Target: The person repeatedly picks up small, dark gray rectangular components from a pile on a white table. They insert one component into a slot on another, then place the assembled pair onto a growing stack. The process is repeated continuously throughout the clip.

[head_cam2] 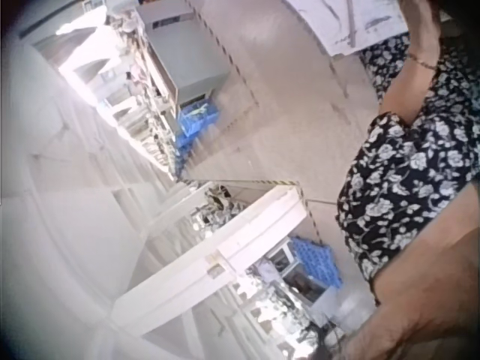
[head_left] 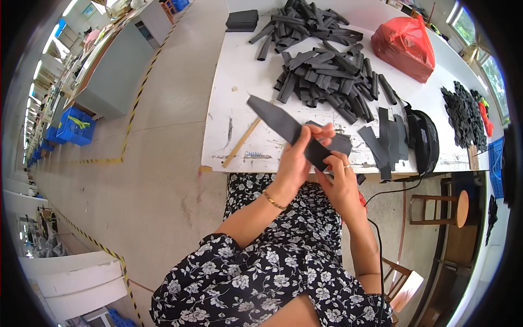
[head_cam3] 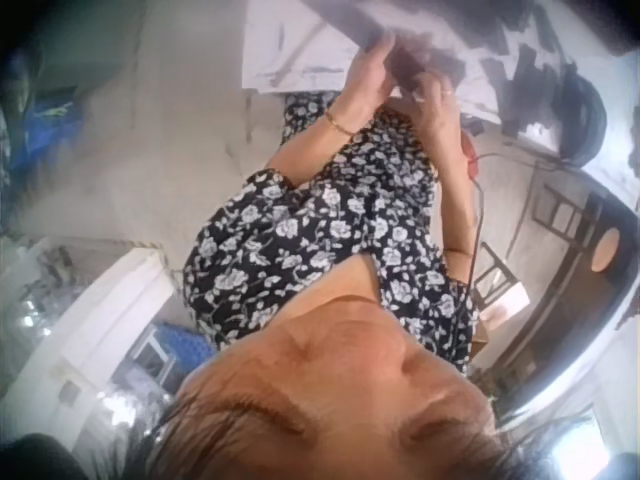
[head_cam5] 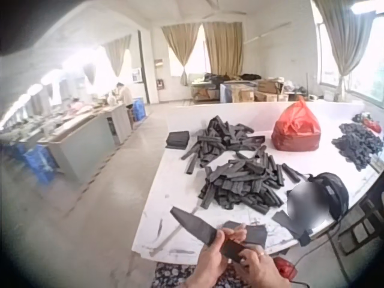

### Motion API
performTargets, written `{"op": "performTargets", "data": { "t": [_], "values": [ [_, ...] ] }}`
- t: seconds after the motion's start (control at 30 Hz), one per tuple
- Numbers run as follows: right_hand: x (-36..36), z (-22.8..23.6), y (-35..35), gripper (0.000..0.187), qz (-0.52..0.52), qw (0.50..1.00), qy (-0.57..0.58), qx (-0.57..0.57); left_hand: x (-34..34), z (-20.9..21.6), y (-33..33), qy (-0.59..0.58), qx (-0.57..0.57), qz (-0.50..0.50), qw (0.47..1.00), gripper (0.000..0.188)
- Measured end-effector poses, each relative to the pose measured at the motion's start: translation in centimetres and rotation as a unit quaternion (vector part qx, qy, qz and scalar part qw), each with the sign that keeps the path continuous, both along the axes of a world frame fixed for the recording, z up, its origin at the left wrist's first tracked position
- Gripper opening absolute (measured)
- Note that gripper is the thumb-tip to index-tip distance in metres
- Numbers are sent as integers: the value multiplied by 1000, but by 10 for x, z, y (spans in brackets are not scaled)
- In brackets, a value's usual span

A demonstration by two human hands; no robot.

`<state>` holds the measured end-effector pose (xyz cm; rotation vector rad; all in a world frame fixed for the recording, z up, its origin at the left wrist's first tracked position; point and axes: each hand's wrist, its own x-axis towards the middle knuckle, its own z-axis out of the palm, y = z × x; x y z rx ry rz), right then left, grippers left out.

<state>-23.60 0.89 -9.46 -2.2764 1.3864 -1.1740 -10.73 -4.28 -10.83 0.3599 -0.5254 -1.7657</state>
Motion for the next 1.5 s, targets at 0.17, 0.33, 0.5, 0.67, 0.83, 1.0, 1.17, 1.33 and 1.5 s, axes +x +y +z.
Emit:
{"op": "performTargets", "data": {
  "t": [0.17, 0.33, 0.5, 0.67, 0.83, 1.0, 1.17, 1.33, 1.5],
  "values": [
    [-3, -1, -11, 25, 31, 999, -31, 30, -5, -8, 7, -30, 36, -33, 998, 35],
    [-15, -10, -13, 16, 24, 999, -47, 15, 8, 0, -15, 64, 3, 65, 996, 35],
    [-10, -2, -18, 15, 13, 998, -55, 23, 0, 6, -3, 48, 37, 77, 995, 35],
    [-8, 0, -21, 15, 15, 998, -48, 22, -1, 1, -3, 51, 29, 76, 995, 36],
    [-9, -1, -24, 15, 21, 998, -46, 32, 2, 0, -2, 49, 29, 65, 996, 35],
    [-8, 0, -26, 15, 26, 998, -49, 40, 5, 0, -3, 52, 29, 53, 997, 35],
    [-1, -1, -24, 12, 15, 983, -150, 108, 9, 0, -8, 51, 20, 60, 997, 38],
    [23, -29, -21, 13, -103, 918, -365, 119, 12, 3, -20, 37, -28, 112, 993, 44],
    [-1, -8, -20, 17, -127, 823, -504, 230, 38, 19, -31, 39, -110, 108, 987, 46]
  ]
}}
